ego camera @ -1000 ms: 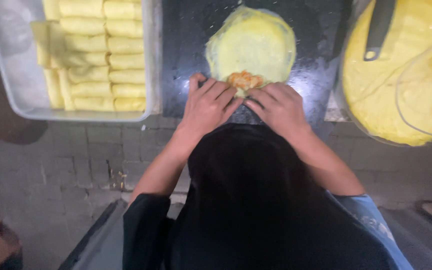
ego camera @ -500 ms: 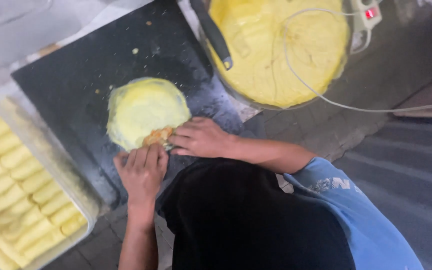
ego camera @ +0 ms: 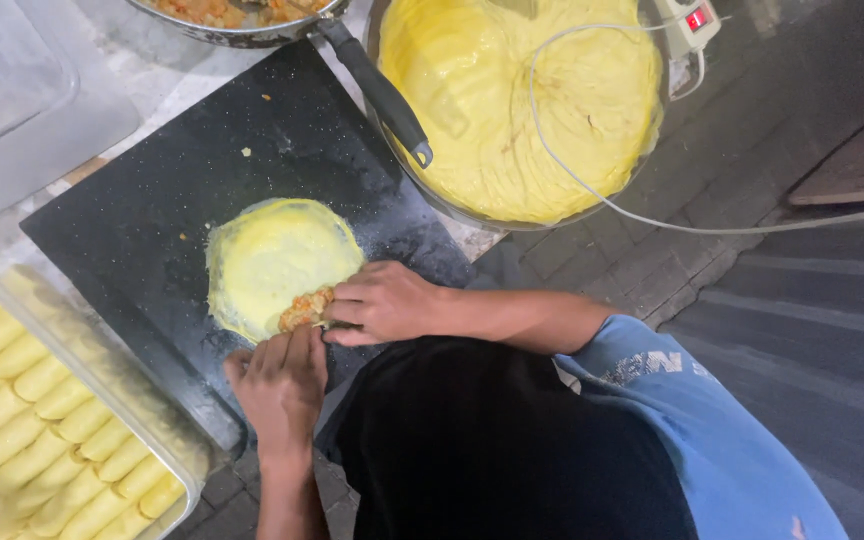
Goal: Preparing food rolls by peeling thin wrappers, adding filling with a spoon, and rolling them tightly before placing them in a container.
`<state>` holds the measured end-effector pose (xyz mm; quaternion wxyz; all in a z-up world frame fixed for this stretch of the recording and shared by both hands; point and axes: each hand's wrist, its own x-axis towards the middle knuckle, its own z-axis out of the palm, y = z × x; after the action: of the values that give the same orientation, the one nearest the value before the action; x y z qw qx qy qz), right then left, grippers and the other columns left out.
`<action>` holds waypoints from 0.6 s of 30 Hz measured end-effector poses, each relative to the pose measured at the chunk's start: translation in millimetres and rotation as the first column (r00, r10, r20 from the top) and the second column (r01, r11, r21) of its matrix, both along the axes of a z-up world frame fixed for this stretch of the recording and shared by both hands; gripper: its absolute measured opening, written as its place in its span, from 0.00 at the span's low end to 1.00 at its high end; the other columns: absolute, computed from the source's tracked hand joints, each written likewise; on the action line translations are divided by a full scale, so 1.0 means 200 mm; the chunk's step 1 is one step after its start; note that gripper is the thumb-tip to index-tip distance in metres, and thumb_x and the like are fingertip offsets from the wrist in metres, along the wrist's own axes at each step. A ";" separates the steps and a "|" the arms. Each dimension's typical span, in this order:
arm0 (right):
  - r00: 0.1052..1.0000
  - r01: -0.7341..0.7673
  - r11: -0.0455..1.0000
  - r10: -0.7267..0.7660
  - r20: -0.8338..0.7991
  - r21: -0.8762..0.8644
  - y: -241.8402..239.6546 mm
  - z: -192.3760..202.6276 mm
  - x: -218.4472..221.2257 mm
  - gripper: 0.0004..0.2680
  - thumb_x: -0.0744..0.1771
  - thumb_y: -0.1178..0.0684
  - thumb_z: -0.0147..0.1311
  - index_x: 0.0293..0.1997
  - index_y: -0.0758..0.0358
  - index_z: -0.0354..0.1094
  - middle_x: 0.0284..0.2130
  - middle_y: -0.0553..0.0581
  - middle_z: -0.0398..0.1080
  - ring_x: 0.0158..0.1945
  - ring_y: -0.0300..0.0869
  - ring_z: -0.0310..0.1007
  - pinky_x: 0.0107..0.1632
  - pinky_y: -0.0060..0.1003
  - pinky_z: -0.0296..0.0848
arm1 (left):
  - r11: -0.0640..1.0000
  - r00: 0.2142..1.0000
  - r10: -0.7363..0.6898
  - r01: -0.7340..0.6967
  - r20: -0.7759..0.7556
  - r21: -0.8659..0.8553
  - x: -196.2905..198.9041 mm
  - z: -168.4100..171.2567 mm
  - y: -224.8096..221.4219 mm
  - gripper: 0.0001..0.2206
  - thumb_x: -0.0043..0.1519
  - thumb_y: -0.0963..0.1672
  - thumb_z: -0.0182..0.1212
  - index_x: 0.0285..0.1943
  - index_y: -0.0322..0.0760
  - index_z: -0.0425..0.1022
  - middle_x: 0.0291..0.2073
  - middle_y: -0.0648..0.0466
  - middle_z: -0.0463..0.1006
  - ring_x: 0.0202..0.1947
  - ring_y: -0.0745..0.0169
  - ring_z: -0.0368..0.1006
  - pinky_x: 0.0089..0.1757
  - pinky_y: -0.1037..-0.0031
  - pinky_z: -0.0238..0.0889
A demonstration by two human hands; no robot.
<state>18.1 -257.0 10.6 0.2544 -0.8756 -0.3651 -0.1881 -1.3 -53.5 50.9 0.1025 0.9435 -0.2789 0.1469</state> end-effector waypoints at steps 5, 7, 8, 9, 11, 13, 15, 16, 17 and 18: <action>0.998 0.027 0.990 -0.034 -0.053 -0.139 -0.02 -0.04 -0.06 0.13 0.68 0.37 0.51 0.41 0.57 0.68 0.28 0.47 0.63 0.24 0.35 0.63 0.23 0.30 0.63 | 1.000 0.983 -0.019 0.022 0.185 -0.013 0.02 -0.07 0.00 0.09 0.61 0.42 0.65 0.28 0.49 0.73 0.18 0.64 0.68 0.20 0.70 0.62 0.38 0.71 0.51; 0.999 0.038 0.994 -0.041 -0.032 -0.106 0.01 -0.05 -0.05 0.11 0.68 0.41 0.54 0.39 0.57 0.68 0.26 0.47 0.64 0.23 0.34 0.63 0.22 0.29 0.62 | 1.000 0.982 -0.019 0.022 0.189 -0.012 0.02 -0.07 0.01 0.09 0.62 0.43 0.65 0.27 0.50 0.74 0.18 0.65 0.68 0.20 0.71 0.62 0.39 0.72 0.52; 0.999 0.045 0.996 -0.046 -0.010 -0.073 0.02 -0.05 -0.04 0.08 0.68 0.45 0.57 0.36 0.57 0.69 0.25 0.48 0.65 0.22 0.34 0.64 0.22 0.27 0.61 | 1.000 0.981 -0.015 0.018 0.193 -0.012 0.02 -0.08 0.01 0.09 0.62 0.43 0.65 0.27 0.51 0.74 0.17 0.66 0.69 0.19 0.72 0.62 0.39 0.73 0.52; 0.999 0.045 0.996 -0.046 -0.008 -0.073 0.03 -0.05 -0.03 0.08 0.68 0.45 0.57 0.36 0.57 0.69 0.25 0.48 0.65 0.22 0.34 0.64 0.22 0.27 0.61 | 1.000 0.981 -0.016 0.019 0.195 -0.012 0.02 -0.06 0.02 0.09 0.62 0.43 0.65 0.27 0.51 0.74 0.17 0.66 0.69 0.19 0.72 0.62 0.39 0.73 0.52; 0.998 0.042 0.998 -0.039 0.053 -0.039 0.04 -0.05 0.00 0.06 0.67 0.50 0.60 0.32 0.57 0.71 0.24 0.47 0.67 0.20 0.32 0.62 0.21 0.26 0.60 | 0.997 0.995 -0.040 0.045 0.096 -0.057 0.01 -0.02 0.03 0.03 0.61 0.47 0.66 0.35 0.49 0.80 0.24 0.64 0.76 0.25 0.71 0.70 0.41 0.71 0.53; 0.997 0.037 0.999 -0.036 0.075 -0.015 0.04 -0.05 0.01 0.05 0.67 0.52 0.59 0.32 0.57 0.70 0.22 0.47 0.66 0.19 0.32 0.61 0.20 0.25 0.58 | 0.999 0.998 -0.043 0.044 0.046 -0.028 0.00 -0.01 0.04 0.06 0.63 0.49 0.63 0.39 0.48 0.80 0.26 0.64 0.77 0.25 0.71 0.70 0.41 0.71 0.51; 0.995 0.028 1.000 -0.028 0.096 0.006 0.03 -0.05 0.03 0.04 0.67 0.54 0.58 0.32 0.56 0.70 0.21 0.46 0.66 0.19 0.31 0.59 0.20 0.24 0.57 | 0.999 0.999 -0.041 0.041 -0.004 -0.001 0.00 0.00 0.04 0.11 0.65 0.52 0.60 0.42 0.48 0.81 0.28 0.63 0.78 0.25 0.71 0.70 0.41 0.71 0.50; 0.998 0.012 1.000 -0.012 0.066 0.008 0.03 -0.05 0.03 0.05 0.67 0.54 0.58 0.31 0.57 0.71 0.20 0.47 0.66 0.18 0.31 0.60 0.19 0.25 0.58 | 0.999 0.999 -0.041 0.041 -0.002 -0.003 0.00 0.00 0.03 0.10 0.66 0.51 0.58 0.41 0.47 0.80 0.26 0.64 0.77 0.24 0.71 0.67 0.39 0.72 0.49; 0.999 -0.002 1.000 0.002 0.033 0.012 0.03 -0.05 0.03 0.05 0.67 0.53 0.58 0.31 0.57 0.72 0.20 0.47 0.67 0.17 0.31 0.60 0.18 0.25 0.59 | 0.999 0.999 -0.043 0.043 -0.003 -0.002 0.00 0.00 0.03 0.09 0.68 0.49 0.56 0.40 0.47 0.80 0.23 0.64 0.75 0.22 0.70 0.65 0.38 0.72 0.48; 0.999 -0.004 1.000 0.004 0.032 0.014 0.03 -0.04 0.03 0.05 0.67 0.53 0.58 0.31 0.57 0.72 0.20 0.47 0.67 0.17 0.31 0.60 0.18 0.25 0.59 | 0.999 0.999 -0.041 0.041 -0.005 0.000 -0.01 0.00 0.02 0.09 0.68 0.49 0.56 0.40 0.47 0.80 0.23 0.64 0.75 0.22 0.70 0.65 0.38 0.72 0.48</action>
<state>23.3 -251.1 2.8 0.2549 -0.8700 -0.3695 -0.2041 -2.3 -50.1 51.7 0.1064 0.9378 -0.2982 0.1424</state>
